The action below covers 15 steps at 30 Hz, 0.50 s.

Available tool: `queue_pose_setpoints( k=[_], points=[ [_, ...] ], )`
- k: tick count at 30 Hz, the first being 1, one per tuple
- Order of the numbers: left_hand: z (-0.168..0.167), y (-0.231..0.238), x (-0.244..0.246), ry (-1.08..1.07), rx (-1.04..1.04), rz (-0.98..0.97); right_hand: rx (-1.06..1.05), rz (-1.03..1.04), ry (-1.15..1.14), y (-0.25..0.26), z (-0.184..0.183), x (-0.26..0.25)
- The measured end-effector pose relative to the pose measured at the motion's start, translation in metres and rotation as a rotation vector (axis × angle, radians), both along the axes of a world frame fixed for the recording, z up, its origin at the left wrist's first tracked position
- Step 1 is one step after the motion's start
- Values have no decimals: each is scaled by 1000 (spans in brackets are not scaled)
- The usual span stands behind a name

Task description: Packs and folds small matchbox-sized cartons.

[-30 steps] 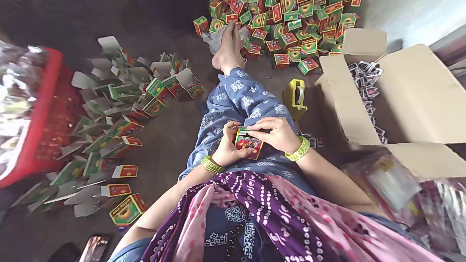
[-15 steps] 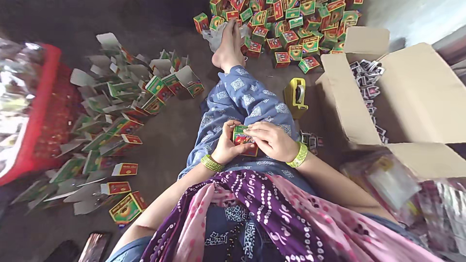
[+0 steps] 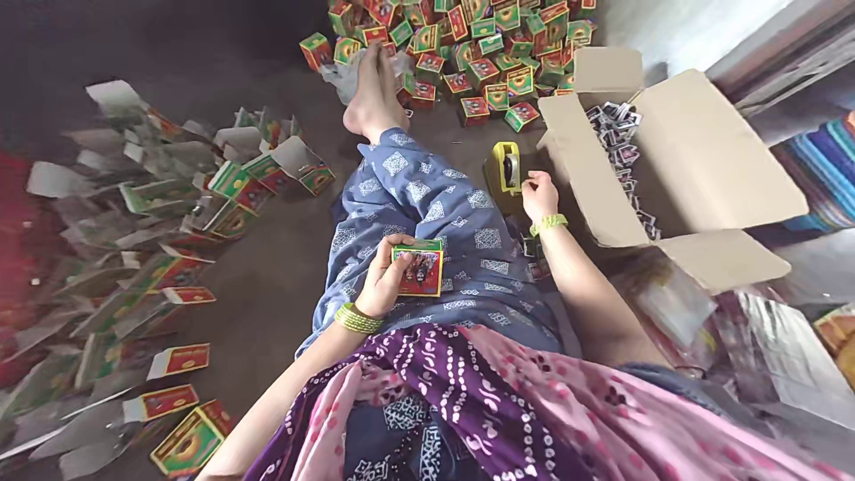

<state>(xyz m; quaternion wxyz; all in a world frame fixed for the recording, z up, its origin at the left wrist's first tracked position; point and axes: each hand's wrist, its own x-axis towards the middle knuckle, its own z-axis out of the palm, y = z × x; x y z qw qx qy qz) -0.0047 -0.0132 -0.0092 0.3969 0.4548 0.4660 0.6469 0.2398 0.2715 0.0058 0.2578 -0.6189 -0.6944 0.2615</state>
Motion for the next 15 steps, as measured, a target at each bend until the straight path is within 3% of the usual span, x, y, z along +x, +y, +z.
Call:
queue_pose_setpoints(
  k=[4,10,15],
  points=[
    [2,2,1,-2,-8,5,-181,59,-141,47,-29,18],
    [3,4,0,-10,-47,25,-243,64,18,68,-41,15],
    [3,5,1,-15,-30,38,-313,-68,212,54,-17,13]
  ],
)
